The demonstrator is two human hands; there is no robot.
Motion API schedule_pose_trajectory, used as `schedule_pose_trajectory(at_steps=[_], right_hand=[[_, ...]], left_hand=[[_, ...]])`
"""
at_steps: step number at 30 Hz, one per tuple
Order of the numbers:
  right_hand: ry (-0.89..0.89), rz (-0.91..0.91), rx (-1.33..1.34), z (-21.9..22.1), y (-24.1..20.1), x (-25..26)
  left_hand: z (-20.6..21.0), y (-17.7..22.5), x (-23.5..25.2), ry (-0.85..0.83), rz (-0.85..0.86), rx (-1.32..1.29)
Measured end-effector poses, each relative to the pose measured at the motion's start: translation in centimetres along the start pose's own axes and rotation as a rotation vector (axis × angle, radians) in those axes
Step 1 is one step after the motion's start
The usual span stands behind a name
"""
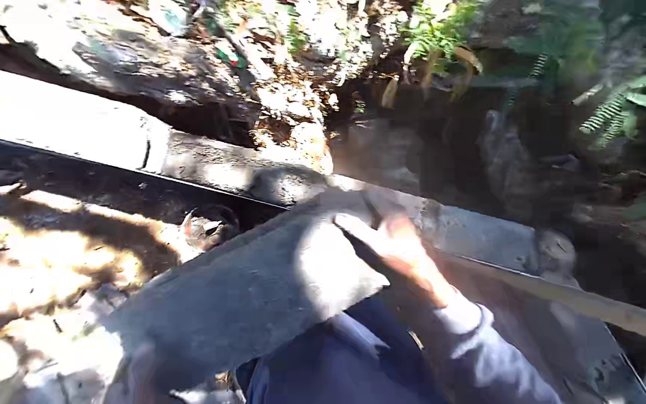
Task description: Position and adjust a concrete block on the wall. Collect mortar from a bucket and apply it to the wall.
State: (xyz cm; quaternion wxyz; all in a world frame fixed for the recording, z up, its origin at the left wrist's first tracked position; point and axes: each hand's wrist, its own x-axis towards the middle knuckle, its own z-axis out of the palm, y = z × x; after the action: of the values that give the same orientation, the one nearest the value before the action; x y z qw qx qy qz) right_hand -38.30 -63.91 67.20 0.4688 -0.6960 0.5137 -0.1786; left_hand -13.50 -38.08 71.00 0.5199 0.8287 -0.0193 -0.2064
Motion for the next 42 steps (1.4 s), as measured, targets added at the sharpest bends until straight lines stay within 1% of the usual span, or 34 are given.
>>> schedule_pose_trajectory(at_steps=[2,4,6,8,11,14,16,18,19,23,27,34,39,42], right_hand=[[0.135,0.077,0.056,-2.1,0.7,0.6],[0.265,0.086,0.065,-3.9,1.0,0.9],[0.356,0.141,0.024,-4.8,0.4,0.9],[0.422,0.191,-0.028,-5.1,0.0,1.3],[0.483,0.265,-0.094,-3.8,0.3,2.9],[0.485,0.347,-0.119,-1.1,0.4,5.6],[0.485,0.384,-0.089,0.9,0.9,7.7],[0.482,0.386,0.02,3.2,2.0,10.1],[0.47,0.389,0.053,4.3,2.6,11.1],[0.435,0.42,0.099,7.9,4.1,13.7],[0.388,0.475,0.086,10.3,4.9,14.0],[0.335,0.526,0.065,12.2,5.5,14.4],[0.3,0.555,0.097,13.3,5.7,14.5],[0.292,0.585,0.109,13.9,6.0,14.9]], left_hand=[[2.8,1.2,1.8,-0.071,0.013,0.099],[5.8,2.4,3.7,-0.162,0.091,0.218],[8.2,4.0,6.2,-0.281,0.155,0.327],[10.8,5.6,9.3,-0.423,0.167,0.378],[14.0,8.2,14.6,-0.642,0.126,0.445],[16.5,9.8,19.9,-0.753,0.17,0.543],[19.5,9.6,23.4,-0.769,0.194,0.554],[21.2,8.7,26.6,-0.765,0.216,0.573],[21.7,8.4,28.2,-0.759,0.218,0.591],[22.0,6.9,31.8,-0.756,0.122,0.634],[21.5,4.6,33.7,-0.751,0.042,0.614],[21.3,1.4,35.4,-0.729,-0.041,0.585],[21.4,1.3,36.0,-0.713,-0.048,0.554],[21.9,1.5,36.9,-0.712,-0.02,0.594]])
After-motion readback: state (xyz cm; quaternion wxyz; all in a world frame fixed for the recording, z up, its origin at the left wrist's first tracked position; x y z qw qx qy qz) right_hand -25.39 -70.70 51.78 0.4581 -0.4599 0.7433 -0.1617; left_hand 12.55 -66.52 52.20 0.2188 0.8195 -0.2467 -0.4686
